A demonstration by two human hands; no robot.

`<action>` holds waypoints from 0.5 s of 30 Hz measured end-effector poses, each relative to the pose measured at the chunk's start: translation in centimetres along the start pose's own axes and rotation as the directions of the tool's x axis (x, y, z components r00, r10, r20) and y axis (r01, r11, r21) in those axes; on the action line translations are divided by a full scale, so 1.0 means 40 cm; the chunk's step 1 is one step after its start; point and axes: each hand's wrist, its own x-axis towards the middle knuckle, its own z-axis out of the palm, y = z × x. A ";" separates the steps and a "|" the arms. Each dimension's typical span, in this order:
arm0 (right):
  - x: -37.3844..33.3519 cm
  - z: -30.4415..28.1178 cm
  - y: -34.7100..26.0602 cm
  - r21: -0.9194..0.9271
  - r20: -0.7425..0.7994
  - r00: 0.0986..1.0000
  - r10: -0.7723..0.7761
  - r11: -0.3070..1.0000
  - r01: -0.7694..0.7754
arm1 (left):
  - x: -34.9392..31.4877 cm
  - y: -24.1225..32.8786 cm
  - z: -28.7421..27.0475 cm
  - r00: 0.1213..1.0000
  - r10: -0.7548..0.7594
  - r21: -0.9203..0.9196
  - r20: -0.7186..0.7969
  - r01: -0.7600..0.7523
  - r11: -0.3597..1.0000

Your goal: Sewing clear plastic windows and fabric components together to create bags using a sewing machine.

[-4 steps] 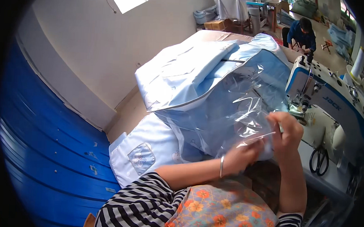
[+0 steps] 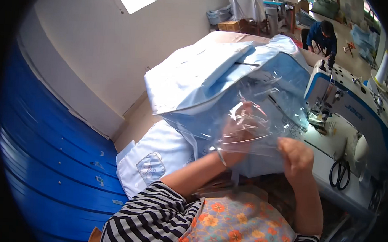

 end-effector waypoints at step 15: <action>-0.188 0.004 0.003 0.157 0.074 0.904 0.422 0.890 -0.428 | 0.195 -0.096 0.213 0.695 -0.270 0.497 0.667 -0.144 0.856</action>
